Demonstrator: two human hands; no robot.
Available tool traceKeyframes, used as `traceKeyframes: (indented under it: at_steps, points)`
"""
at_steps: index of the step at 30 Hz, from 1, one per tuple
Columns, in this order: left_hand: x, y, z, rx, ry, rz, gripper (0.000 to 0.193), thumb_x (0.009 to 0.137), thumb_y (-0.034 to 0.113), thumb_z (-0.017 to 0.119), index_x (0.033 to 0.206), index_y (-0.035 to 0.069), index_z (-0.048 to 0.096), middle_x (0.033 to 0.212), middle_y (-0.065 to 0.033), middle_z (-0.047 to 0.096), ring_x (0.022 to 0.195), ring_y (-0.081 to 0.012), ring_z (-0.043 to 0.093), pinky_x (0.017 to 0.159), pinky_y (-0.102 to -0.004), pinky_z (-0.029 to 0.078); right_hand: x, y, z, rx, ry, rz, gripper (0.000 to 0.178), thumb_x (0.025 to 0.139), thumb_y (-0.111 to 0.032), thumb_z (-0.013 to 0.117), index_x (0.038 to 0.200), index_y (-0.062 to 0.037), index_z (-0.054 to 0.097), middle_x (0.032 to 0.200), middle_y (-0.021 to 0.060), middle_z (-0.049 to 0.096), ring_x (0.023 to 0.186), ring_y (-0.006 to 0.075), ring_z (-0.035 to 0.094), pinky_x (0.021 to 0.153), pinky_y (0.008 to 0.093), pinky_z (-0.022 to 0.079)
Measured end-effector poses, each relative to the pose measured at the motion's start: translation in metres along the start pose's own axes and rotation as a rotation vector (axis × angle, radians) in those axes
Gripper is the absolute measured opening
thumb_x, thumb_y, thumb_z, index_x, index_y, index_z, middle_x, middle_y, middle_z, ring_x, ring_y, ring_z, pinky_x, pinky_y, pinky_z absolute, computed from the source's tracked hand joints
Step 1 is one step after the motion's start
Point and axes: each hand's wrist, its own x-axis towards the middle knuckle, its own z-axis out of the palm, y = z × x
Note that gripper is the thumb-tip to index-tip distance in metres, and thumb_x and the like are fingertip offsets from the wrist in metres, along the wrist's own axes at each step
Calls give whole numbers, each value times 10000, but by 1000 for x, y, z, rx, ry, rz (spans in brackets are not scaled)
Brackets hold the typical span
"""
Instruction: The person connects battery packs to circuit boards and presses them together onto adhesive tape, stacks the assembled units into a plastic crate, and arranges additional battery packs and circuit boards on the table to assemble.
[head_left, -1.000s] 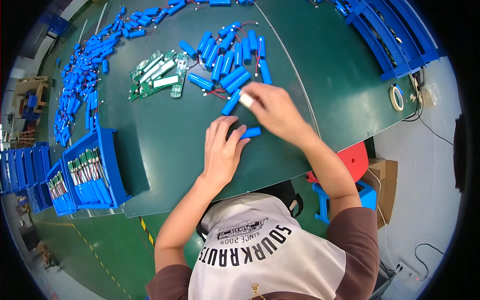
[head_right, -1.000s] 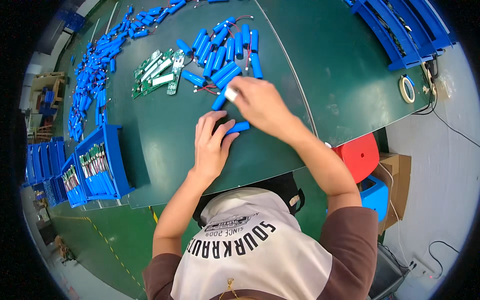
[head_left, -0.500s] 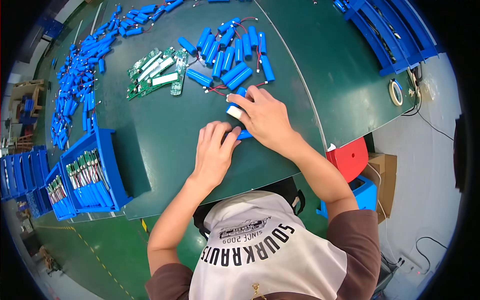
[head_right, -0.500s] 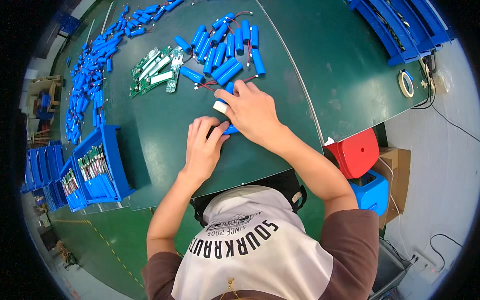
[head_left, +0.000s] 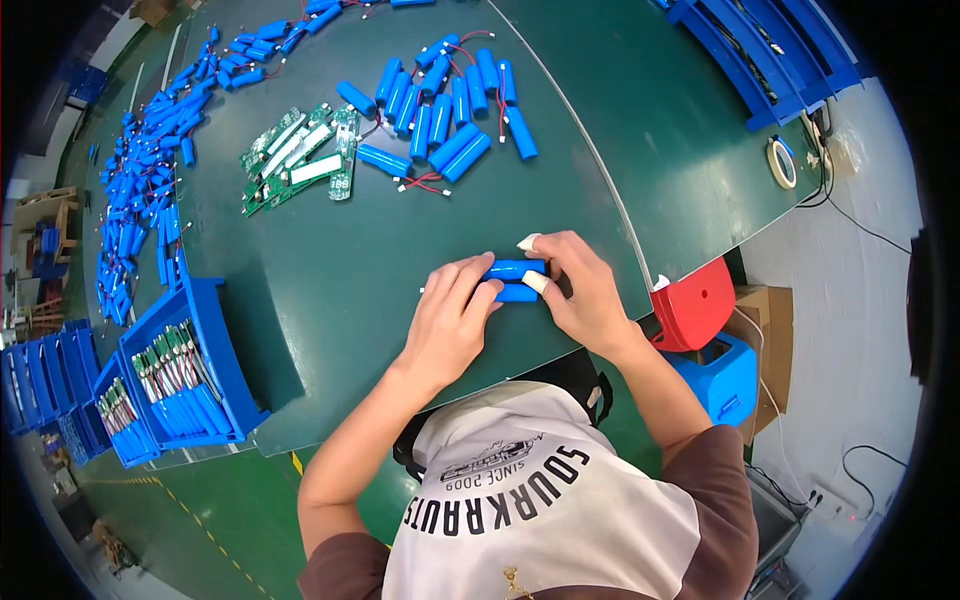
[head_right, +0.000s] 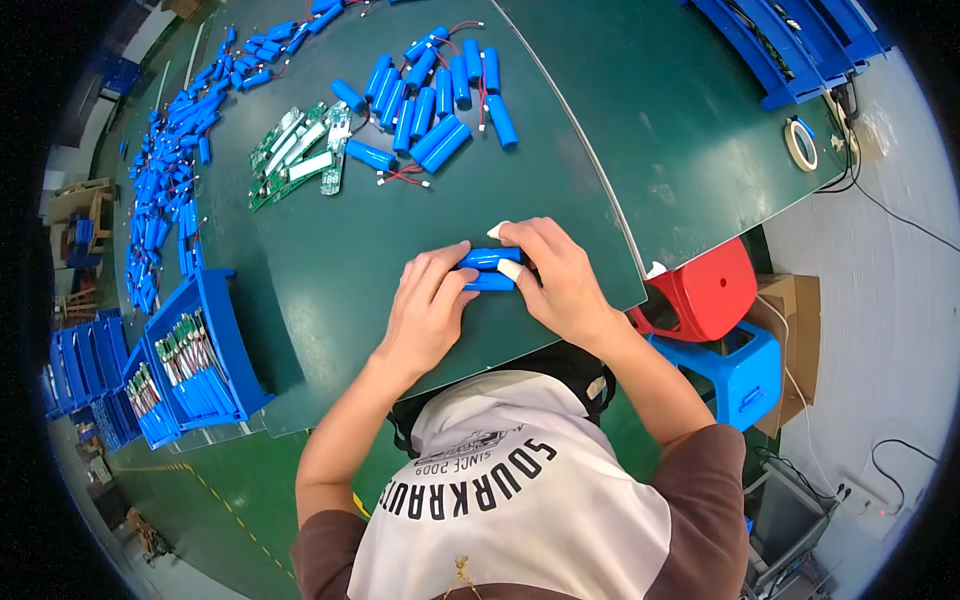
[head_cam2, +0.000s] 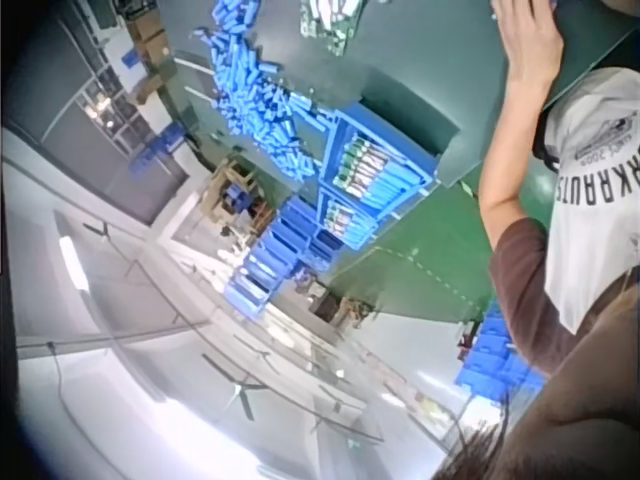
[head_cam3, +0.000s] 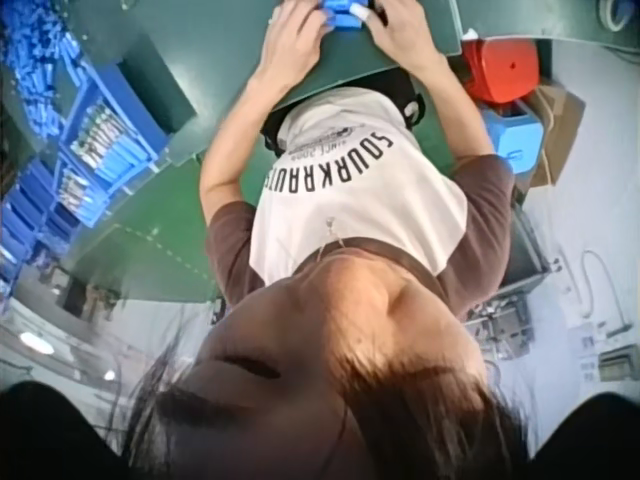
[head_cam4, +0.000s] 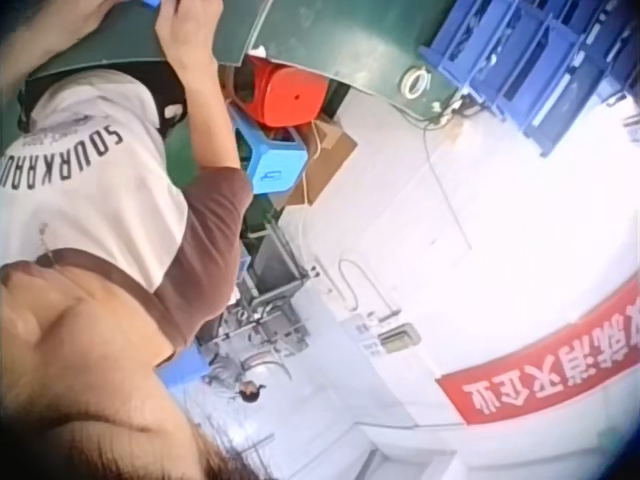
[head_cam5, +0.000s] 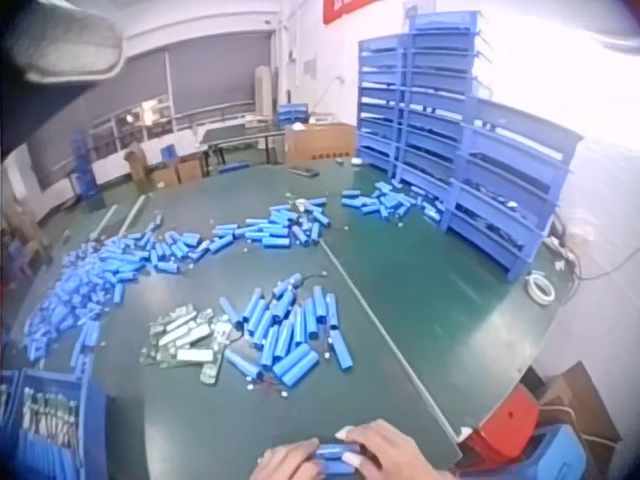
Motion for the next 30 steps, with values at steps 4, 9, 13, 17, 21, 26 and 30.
traceKeyframes:
  at_steps: [4,9,13,17,21,26,30]
  points:
    - [-3,3,7,15,120,-39,332,784,-1,738,1088,-15,603,1263,-184,600,1172,-375,585,950,-458,493,6,3,-1,5,-7,-24,379,827,95,669,1181,-25,604,991,137,659,849,295,623,701,355,517]
    - [11,7,-4,-60,54,-91,423,763,-42,743,1163,-4,611,1150,-158,607,1117,-368,587,946,-452,479,78,1,-24,-133,-208,-78,270,881,3,651,1147,-37,635,1039,121,667,947,329,616,849,418,514]
    - [8,6,-1,-108,9,-153,474,780,-62,704,1230,-30,561,1234,-198,527,1194,-406,523,1020,-488,441,126,34,1,-447,-99,-396,266,853,0,650,1116,-43,647,1072,108,645,1035,327,581,902,434,481]
    - [0,9,-7,-55,100,-173,469,792,-97,648,1240,-39,525,1392,-277,441,1360,-474,409,1131,-534,379,94,27,-1,-549,-291,-400,208,838,-39,666,1045,-45,643,1022,110,612,1030,327,564,872,452,457]
    - [6,6,-6,-4,-86,-91,373,876,34,604,1214,-81,497,1429,-311,405,1413,-493,346,1183,-568,312,93,3,-15,-312,-452,-204,208,854,-45,665,1061,-50,644,982,131,631,964,349,579,835,463,472]
    - [5,7,-1,-49,-107,-92,610,878,110,686,1409,-50,432,1410,-248,425,1381,-481,374,1146,-565,337,147,36,11,-407,-160,-501,289,853,40,608,1124,-55,638,1097,134,616,1041,357,555,914,451,459]
    - [-9,11,-5,75,-110,-205,657,893,195,706,1458,7,432,1381,-217,441,1327,-448,411,1062,-543,383,125,46,1,-426,-315,-375,343,840,68,611,1165,-44,629,1139,126,602,1103,345,550,963,429,450]
